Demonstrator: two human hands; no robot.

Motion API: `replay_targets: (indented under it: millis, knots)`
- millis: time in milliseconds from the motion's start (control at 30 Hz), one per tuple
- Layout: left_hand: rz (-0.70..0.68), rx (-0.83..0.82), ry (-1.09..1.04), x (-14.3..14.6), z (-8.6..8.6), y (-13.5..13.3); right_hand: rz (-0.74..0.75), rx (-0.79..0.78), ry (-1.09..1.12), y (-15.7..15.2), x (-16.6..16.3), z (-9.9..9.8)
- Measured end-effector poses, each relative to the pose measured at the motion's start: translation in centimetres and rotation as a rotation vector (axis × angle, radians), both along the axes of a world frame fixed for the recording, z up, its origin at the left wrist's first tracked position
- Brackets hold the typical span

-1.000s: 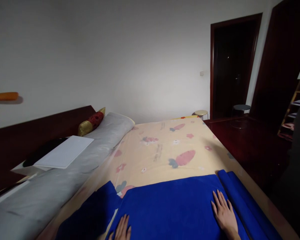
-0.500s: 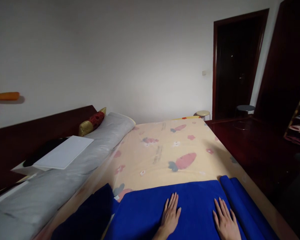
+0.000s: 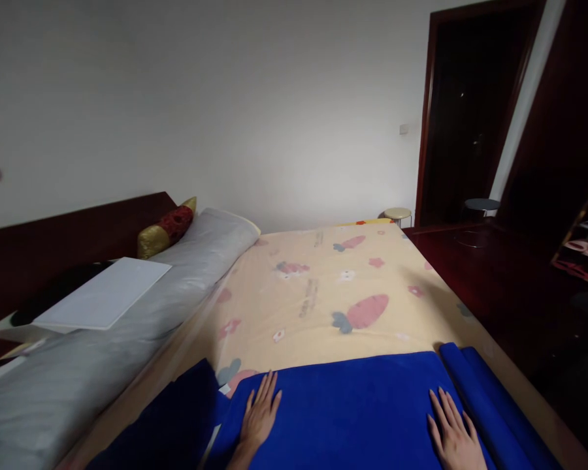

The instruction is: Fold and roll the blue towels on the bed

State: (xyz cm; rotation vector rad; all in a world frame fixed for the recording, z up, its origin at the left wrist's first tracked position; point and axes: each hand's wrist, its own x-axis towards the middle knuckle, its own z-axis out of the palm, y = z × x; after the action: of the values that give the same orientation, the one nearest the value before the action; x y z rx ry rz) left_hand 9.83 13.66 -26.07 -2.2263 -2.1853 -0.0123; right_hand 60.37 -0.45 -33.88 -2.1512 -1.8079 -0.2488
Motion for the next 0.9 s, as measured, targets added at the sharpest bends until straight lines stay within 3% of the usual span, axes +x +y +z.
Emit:
replay_targets:
  millis: [233, 433, 533, 667, 733, 900]
  knots:
    - [0.184, -0.037, 0.117, -6.8, -0.6, -0.2, 0.0, -0.002, -0.01, -0.1, 0.1, 0.1]
    - [0.154, -0.075, 0.029, -8.9, -0.6, 0.2, -0.019, -0.023, 0.003, -0.1, 0.0, 0.3]
    - [0.17, -0.055, 0.045, -8.6, -0.4, 0.3, 0.003, -0.009, 0.004, -0.1, 0.0, 0.3]
    - [0.236, 0.2, 0.098, -3.9, -0.6, -0.4, 0.003, 0.019, -0.002, 0.0, 0.0, 0.2]
    - [0.067, 0.266, 0.033, 0.4, -0.7, -0.9, -0.002, 0.02, -0.001, 0.0, -0.1, 0.2]
    - [-0.276, 0.171, -0.173, 12.6, -0.8, -2.0, -0.022, 0.005, -0.001, 0.1, -0.4, 0.7]
